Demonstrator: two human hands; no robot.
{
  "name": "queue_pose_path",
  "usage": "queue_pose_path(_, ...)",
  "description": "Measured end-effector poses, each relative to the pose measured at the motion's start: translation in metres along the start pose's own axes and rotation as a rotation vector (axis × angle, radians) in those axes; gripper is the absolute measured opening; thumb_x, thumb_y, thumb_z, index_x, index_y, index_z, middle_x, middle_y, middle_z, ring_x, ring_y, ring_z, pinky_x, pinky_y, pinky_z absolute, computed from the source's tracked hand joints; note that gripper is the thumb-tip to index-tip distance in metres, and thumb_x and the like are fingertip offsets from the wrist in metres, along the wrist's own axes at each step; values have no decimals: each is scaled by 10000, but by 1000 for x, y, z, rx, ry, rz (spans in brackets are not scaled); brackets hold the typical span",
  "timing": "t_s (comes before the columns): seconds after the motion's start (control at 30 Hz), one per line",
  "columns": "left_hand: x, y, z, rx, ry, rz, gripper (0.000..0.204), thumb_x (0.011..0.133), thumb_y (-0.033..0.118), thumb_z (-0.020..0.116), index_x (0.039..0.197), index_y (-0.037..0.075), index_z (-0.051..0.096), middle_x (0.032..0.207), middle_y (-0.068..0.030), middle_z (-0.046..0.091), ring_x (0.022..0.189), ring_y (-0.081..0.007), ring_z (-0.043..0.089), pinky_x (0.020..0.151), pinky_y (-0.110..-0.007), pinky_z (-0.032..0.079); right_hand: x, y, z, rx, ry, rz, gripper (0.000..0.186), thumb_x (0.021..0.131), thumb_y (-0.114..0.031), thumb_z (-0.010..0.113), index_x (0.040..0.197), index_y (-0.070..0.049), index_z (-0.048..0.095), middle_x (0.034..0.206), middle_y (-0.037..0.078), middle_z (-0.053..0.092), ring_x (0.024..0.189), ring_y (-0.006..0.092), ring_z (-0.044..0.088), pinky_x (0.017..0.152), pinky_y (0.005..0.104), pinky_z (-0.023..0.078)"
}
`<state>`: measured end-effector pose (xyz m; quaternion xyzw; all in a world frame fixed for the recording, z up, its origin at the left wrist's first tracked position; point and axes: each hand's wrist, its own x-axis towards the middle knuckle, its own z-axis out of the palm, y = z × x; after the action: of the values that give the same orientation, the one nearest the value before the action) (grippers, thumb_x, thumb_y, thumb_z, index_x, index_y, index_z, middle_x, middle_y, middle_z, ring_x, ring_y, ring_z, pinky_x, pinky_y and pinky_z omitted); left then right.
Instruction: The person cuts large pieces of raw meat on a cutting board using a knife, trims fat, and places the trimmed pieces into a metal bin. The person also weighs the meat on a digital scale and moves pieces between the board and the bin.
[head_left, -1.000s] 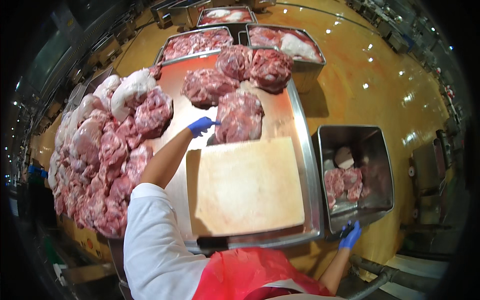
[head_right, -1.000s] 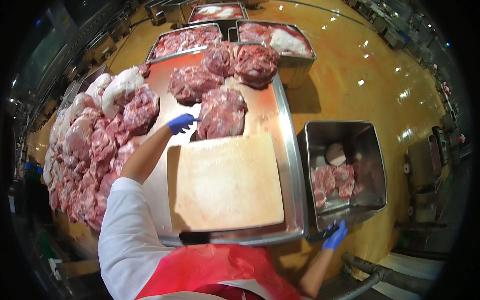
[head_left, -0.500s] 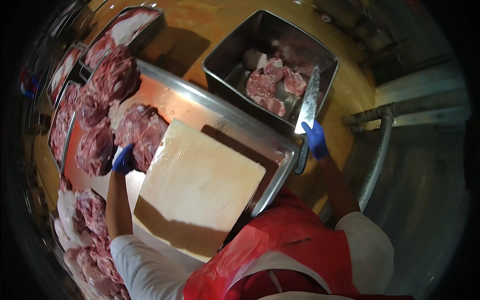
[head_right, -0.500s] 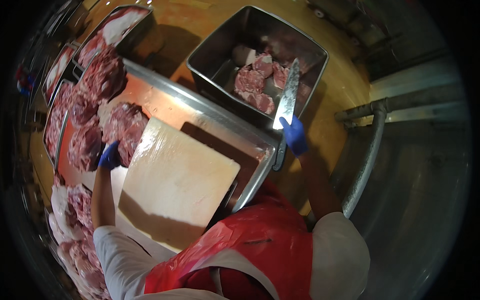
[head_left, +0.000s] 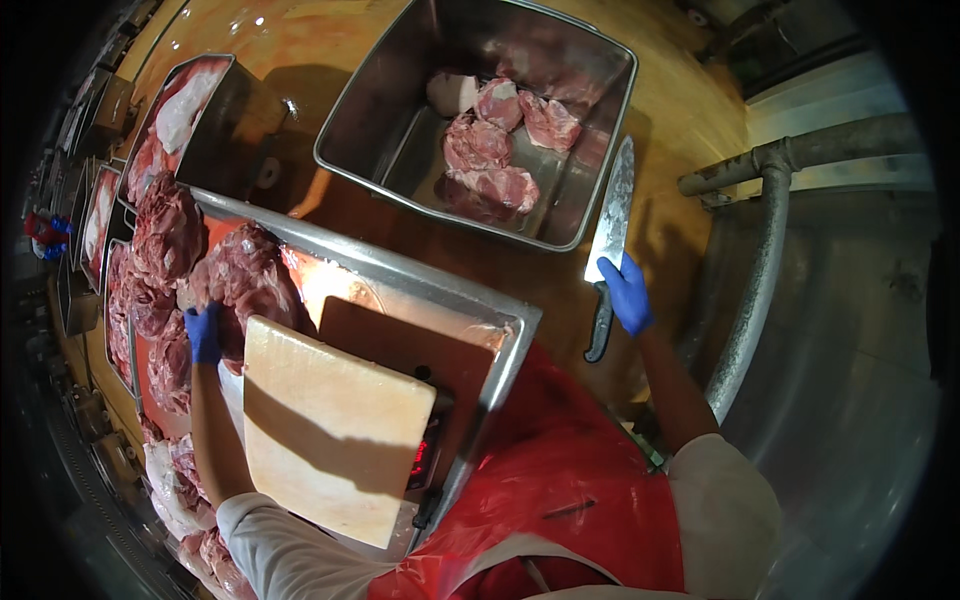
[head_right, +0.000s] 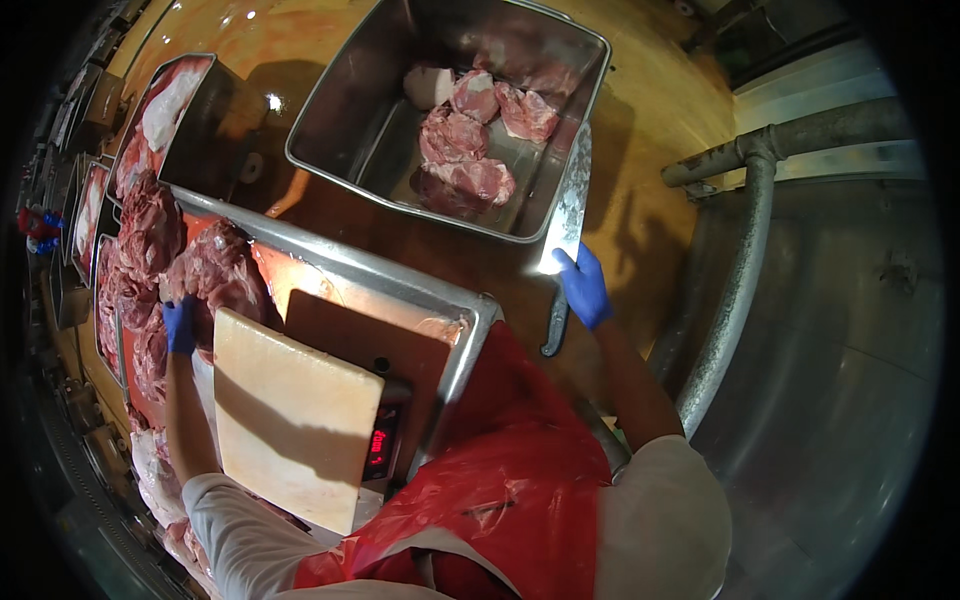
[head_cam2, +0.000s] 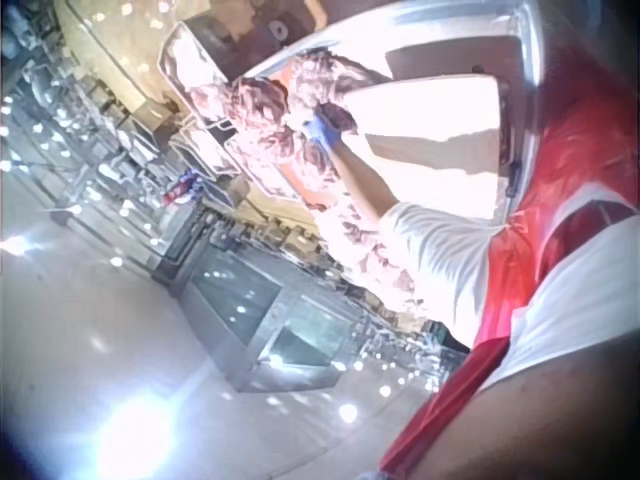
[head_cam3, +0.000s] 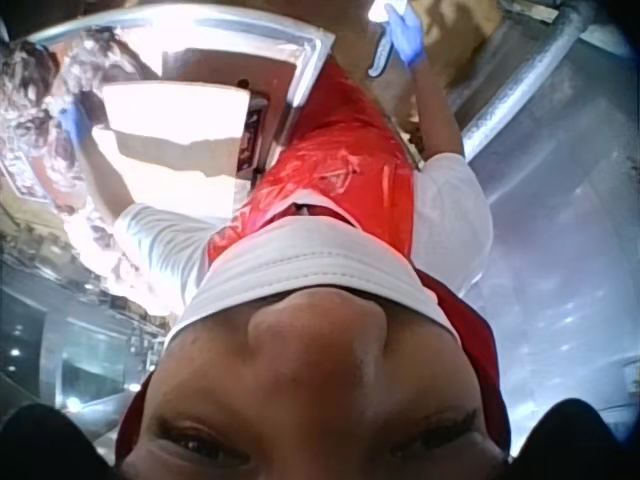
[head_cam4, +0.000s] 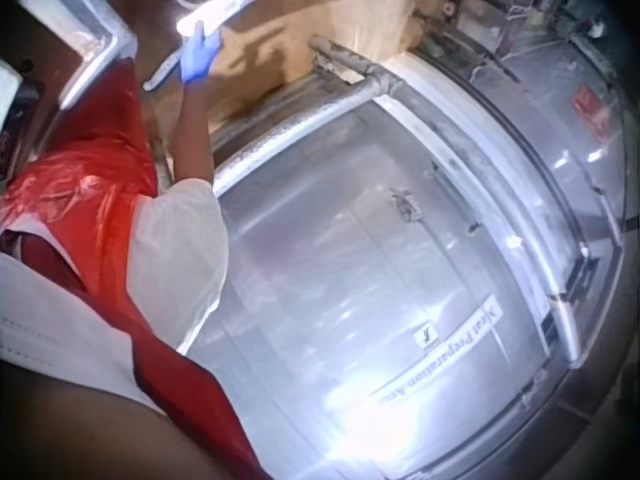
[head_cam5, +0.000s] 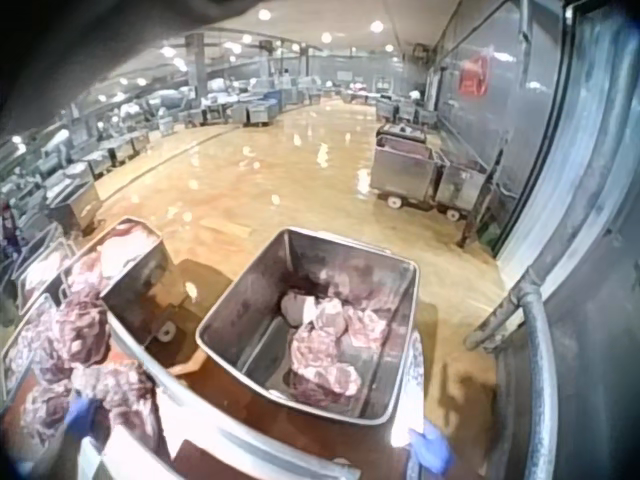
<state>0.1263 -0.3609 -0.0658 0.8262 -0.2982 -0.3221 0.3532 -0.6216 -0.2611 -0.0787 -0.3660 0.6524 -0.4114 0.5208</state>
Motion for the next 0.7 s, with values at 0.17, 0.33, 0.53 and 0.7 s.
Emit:
queue_pose_path(0.17,-56,106,26,827,288,732,387,813,168,668,1139,29,515,1050,-214,630,988,-401,642,804,-420,520,32,-8,-35,25,37,-72,277,981,-184,582,1187,-1,604,1001,16,618,876,96,571,773,283,510)
queue_pose_path(0.33,-91,202,1,958,242,872,378,808,143,631,1154,37,525,1075,-225,625,1032,-426,622,830,-464,489,46,-34,-54,130,50,-176,254,980,-176,586,1161,2,606,997,43,636,858,121,612,735,289,531)
queue_pose_path(0.53,-176,271,-113,922,556,914,324,806,156,643,1095,89,513,977,-179,613,915,-401,610,823,-440,483,46,-48,-63,207,29,-140,276,988,-200,567,1179,-2,583,1013,83,669,876,195,687,707,320,563)
queue_pose_path(0.7,-311,288,-163,979,542,797,282,796,129,668,1029,63,523,907,-136,556,847,-282,563,820,-396,471,55,-43,-22,297,-138,-93,221,987,-203,585,1122,-29,588,995,75,663,885,213,694,654,311,591)
